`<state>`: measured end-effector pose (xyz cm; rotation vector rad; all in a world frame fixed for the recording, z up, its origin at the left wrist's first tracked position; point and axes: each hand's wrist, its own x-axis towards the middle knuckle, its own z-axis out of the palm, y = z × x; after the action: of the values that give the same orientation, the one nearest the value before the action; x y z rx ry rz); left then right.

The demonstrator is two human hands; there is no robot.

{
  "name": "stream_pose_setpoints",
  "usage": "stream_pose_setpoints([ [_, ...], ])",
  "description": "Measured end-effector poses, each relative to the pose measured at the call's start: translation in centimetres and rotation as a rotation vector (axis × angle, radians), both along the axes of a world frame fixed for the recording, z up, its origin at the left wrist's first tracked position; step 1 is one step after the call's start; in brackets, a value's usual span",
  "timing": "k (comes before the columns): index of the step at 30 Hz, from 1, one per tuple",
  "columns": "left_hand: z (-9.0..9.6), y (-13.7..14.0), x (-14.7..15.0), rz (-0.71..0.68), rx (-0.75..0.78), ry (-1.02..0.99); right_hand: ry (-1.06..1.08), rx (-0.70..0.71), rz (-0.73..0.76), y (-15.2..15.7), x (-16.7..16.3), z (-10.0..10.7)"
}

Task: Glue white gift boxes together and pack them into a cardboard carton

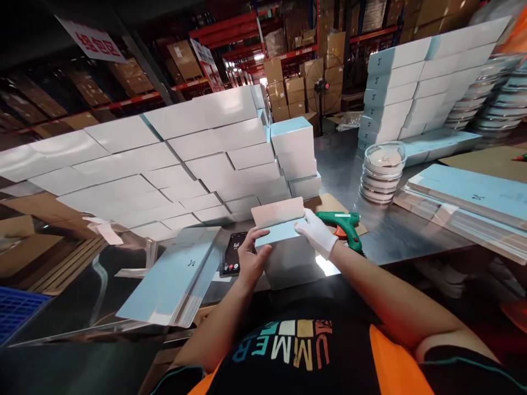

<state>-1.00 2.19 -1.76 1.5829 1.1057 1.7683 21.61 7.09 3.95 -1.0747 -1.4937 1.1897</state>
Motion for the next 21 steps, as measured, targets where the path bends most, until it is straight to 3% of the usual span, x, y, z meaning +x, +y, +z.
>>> stream_pose_setpoints([
  [3,-0.4,0.2,0.4,0.016,0.062,0.012,-0.013,0.015,0.099,0.1,0.2,-0.1],
  [7,0.0,0.4,0.3,-0.003,0.206,-0.113,-0.079,0.305,0.2,-0.6,3.4,-1.4],
  [10,1.2,0.4,-0.7,-0.111,0.229,0.105,-0.124,0.448,0.245,-1.7,4.5,-2.0],
  [12,2.0,0.4,-1.4,-0.206,0.235,0.259,-0.118,0.476,0.303,-2.5,4.3,-2.0],
  [15,2.7,0.3,-1.9,-0.279,0.311,0.267,-0.116,0.514,0.323,-3.1,3.8,-1.3],
  [18,2.7,0.2,-1.7,-0.274,0.4,0.225,-0.127,0.535,0.339,-3.0,3.8,-0.8],
  [21,2.5,0.1,-1.6,-0.258,0.426,0.237,-0.146,0.5,0.293,-3.1,3.9,-2.0],
])
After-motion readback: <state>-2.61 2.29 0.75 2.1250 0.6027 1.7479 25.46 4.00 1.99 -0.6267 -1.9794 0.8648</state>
